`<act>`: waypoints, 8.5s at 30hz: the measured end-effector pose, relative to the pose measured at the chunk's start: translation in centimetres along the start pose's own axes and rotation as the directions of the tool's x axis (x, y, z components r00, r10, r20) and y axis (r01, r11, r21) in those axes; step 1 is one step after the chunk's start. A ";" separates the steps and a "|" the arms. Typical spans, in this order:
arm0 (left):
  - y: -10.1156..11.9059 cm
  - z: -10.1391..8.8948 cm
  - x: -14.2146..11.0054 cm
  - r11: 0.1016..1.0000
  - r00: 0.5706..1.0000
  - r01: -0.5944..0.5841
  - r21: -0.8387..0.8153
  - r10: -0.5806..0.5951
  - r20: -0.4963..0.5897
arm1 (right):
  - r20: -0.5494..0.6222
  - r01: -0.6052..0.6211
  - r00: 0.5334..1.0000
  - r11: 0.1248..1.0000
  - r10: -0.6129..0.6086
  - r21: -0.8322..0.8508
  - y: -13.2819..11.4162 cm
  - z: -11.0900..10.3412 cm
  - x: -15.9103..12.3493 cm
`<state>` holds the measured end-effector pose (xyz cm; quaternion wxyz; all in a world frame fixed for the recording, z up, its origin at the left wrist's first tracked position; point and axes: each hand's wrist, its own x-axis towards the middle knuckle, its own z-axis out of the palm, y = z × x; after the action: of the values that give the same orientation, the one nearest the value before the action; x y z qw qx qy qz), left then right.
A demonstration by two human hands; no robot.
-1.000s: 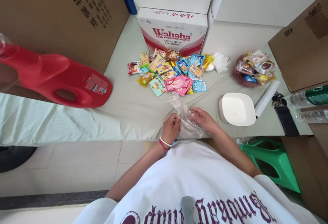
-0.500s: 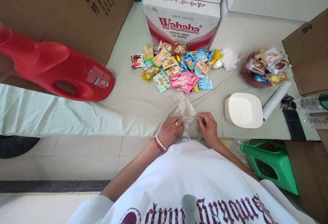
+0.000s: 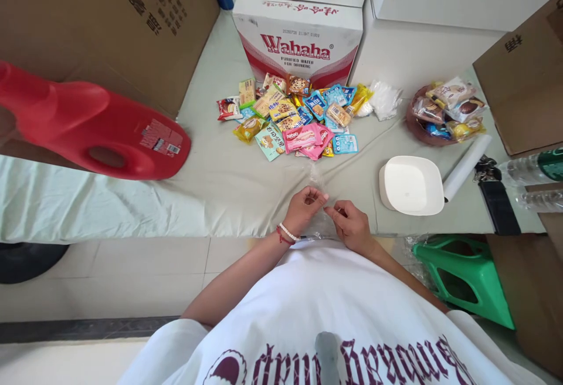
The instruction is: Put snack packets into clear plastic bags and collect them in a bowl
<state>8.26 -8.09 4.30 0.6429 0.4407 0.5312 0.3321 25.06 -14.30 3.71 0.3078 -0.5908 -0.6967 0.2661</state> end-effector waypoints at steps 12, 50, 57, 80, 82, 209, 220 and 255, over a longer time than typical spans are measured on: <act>-0.6 0.3 0.1 0.990 0.993 0.045 -0.137 -0.059 -0.102 | 0.070 0.059 0.996 0.998 -0.058 -0.007 0.1 0.9 -0.6; -1.1 0.2 0.2 0.946 0.998 0.058 -0.320 -0.054 0.021 | 0.154 -0.293 0.956 0.751 0.251 0.592 0.0 0.4 4.3; -0.8 0.3 0.2 0.938 0.995 0.092 -0.334 -0.070 0.077 | 0.166 -0.392 0.913 0.688 0.374 0.611 0.1 0.1 4.7; 0.2 -1.0 -0.6 0.963 0.962 -0.254 0.095 0.261 -0.080 | 0.125 -0.302 0.951 0.758 0.283 0.579 -2.0 0.3 5.6; 0.3 -1.2 -0.6 0.982 0.985 -0.167 -0.088 0.162 -0.061 | 0.054 -0.313 0.936 0.749 0.348 0.584 -1.9 0.4 5.7; -2.9 -13.3 -4.2 0.614 0.836 -0.548 0.569 0.378 0.397 | 0.517 0.453 0.786 0.885 -0.341 -0.106 0.9 -4.9 4.6; -4.0 -12.0 -4.4 0.627 0.880 -0.467 0.623 0.399 0.258 | 0.493 0.315 0.816 0.948 -0.301 0.057 1.5 -5.5 4.2; -2.5 -6.8 -2.4 0.134 0.825 -0.420 0.898 0.467 0.316 | 0.522 0.293 0.853 0.844 -0.018 -0.449 -1.6 1.6 19.6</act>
<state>1.03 -9.73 2.57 0.1162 0.8598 0.4783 0.1359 20.59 4.73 6.07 -0.0300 -0.5014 -0.8442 0.1872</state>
